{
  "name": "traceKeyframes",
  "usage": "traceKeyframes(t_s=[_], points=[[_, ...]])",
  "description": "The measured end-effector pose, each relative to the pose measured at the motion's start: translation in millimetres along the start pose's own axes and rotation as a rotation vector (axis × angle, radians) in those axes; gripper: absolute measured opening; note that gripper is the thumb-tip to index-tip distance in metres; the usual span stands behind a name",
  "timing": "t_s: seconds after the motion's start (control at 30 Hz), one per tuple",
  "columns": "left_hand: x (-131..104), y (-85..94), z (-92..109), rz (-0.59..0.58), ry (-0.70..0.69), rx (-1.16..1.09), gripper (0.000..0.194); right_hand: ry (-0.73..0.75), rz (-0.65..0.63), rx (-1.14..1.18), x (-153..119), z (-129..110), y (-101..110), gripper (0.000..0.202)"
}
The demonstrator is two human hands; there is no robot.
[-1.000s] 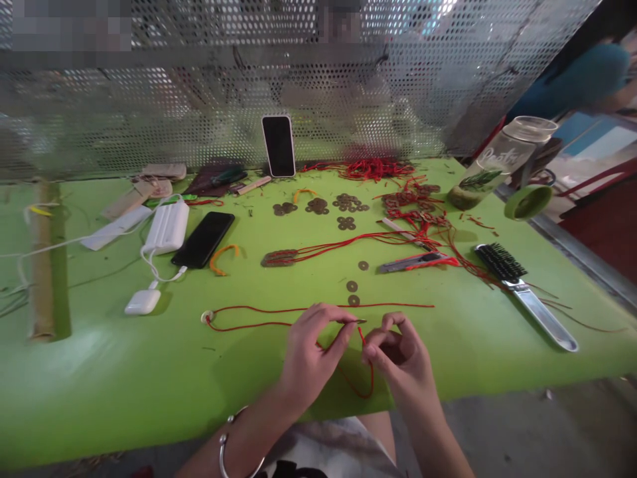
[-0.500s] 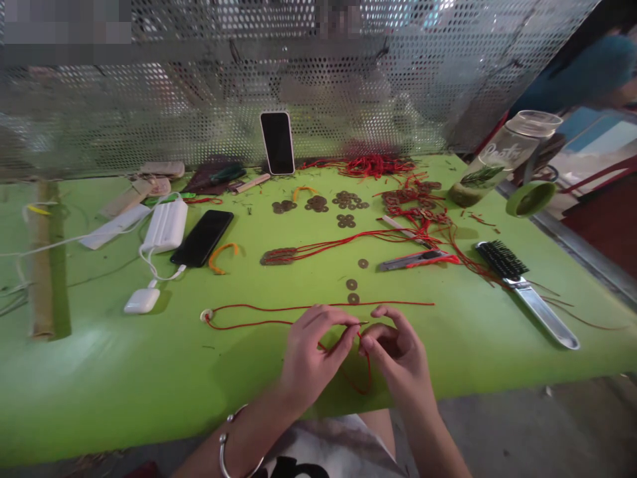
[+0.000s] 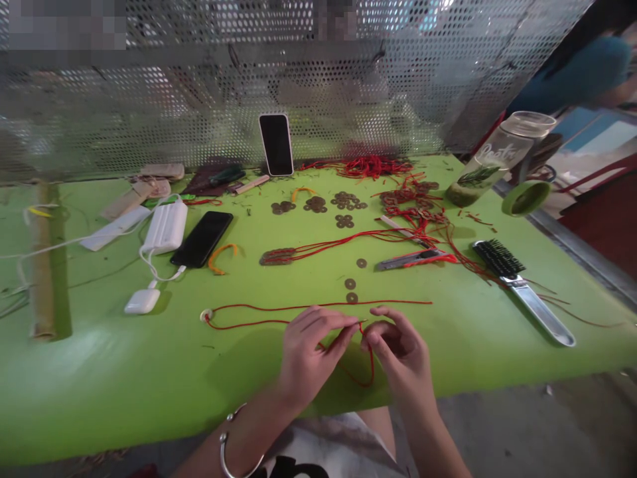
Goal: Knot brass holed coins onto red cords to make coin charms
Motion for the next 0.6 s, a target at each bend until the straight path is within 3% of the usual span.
traceKeyframes(t_s=[0.4, 0.6], points=[[0.6, 0.1, 2.9, -0.005, -0.021, 0.016, 0.013, 0.010, 0.028, -0.026, 1.5, 0.7, 3.7, 0.027], [-0.3, -6.4, 1.1, -0.096, -0.024, -0.005, 0.008, -0.068, -0.190, -0.085, 11.1, 10.4, 1.1, 0.028]])
Point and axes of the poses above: each hand's wrist, its own x-axis towards the middle knuckle, its own y-axis out of the back of the hand, z = x × y, the point moved 7 cm from there along x, towards the middle knuckle, and after that the axes turned 1 degree about x, right-handed, at the moved point
